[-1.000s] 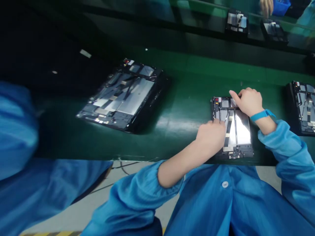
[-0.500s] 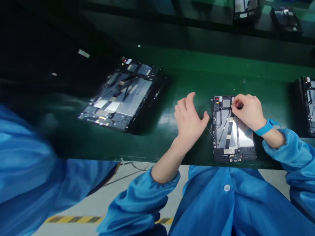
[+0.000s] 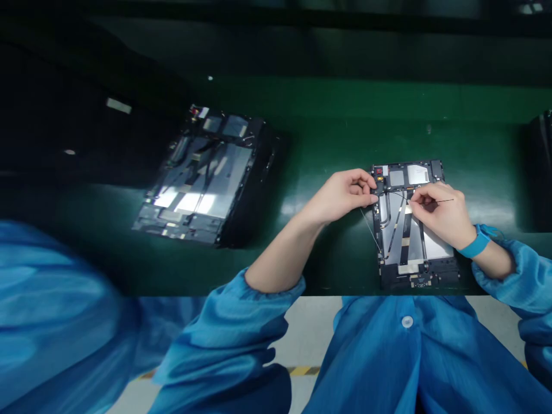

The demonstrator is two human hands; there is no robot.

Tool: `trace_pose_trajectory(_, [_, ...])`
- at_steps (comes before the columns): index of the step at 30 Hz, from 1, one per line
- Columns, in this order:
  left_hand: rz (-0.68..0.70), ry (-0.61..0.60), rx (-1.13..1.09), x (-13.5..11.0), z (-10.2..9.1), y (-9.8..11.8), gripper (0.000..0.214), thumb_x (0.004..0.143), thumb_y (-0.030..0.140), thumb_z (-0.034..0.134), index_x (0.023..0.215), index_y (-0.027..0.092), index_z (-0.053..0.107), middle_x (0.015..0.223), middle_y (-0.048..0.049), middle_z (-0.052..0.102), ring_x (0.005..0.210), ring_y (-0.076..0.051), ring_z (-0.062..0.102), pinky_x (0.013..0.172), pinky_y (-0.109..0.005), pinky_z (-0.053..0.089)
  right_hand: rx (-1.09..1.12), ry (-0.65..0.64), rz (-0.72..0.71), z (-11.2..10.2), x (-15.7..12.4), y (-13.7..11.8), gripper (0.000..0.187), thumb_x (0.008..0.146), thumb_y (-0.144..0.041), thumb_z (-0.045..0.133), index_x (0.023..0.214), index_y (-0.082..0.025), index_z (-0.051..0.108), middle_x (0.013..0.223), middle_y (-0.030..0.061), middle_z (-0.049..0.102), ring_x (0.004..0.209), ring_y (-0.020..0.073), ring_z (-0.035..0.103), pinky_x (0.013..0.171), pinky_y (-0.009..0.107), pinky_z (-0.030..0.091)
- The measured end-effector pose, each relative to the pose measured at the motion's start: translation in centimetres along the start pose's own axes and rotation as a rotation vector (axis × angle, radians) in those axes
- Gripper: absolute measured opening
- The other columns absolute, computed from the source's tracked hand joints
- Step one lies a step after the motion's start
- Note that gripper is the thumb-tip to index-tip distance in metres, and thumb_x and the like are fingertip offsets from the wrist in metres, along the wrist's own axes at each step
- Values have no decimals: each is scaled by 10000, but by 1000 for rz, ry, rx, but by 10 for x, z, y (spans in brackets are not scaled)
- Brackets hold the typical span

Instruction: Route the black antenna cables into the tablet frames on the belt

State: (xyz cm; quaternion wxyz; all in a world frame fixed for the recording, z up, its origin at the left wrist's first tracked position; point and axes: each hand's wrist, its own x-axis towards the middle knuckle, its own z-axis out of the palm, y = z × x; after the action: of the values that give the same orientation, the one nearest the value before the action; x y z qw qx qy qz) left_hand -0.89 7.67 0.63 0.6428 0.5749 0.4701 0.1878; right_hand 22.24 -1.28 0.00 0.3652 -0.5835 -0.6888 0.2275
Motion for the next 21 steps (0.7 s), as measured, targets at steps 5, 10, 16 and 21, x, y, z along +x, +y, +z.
trace_pose_trajectory(5, [-34, 106, -105, -2, 11, -6, 210, 692, 131, 778, 808, 186, 611, 635, 49, 566, 548, -89, 540, 570, -233, 449, -4, -21, 43, -1, -1, -2, 133, 841, -157, 638, 784, -262, 696, 762, -17, 745, 750, 186, 667, 790, 360, 527])
trace_pose_trajectory(10, [-3, 172, -194, -6, 17, -10, 221, 673, 86, 774, 802, 174, 617, 684, 44, 578, 558, -73, 544, 562, -212, 451, 59, 25, -5, 0, -2, 2, 107, 833, -159, 670, 788, -250, 701, 733, -31, 732, 703, 167, 646, 762, 344, 510])
trace_pose_trajectory(16, [-33, 113, -142, -5, 11, -6, 216, 684, 63, 754, 836, 163, 638, 674, 49, 586, 576, -63, 534, 580, -194, 428, 80, 49, -52, 2, -2, 5, 117, 831, -137, 678, 785, -242, 700, 724, -35, 733, 685, 157, 641, 735, 335, 491])
trace_pose_trajectory(21, [-55, 51, -77, -2, 4, -2, 235, 671, 77, 796, 822, 159, 637, 692, 35, 609, 642, -83, 580, 644, -210, 467, 62, 35, -28, 1, -2, 4, 107, 833, -151, 679, 793, -247, 704, 730, -33, 732, 688, 163, 638, 748, 342, 495])
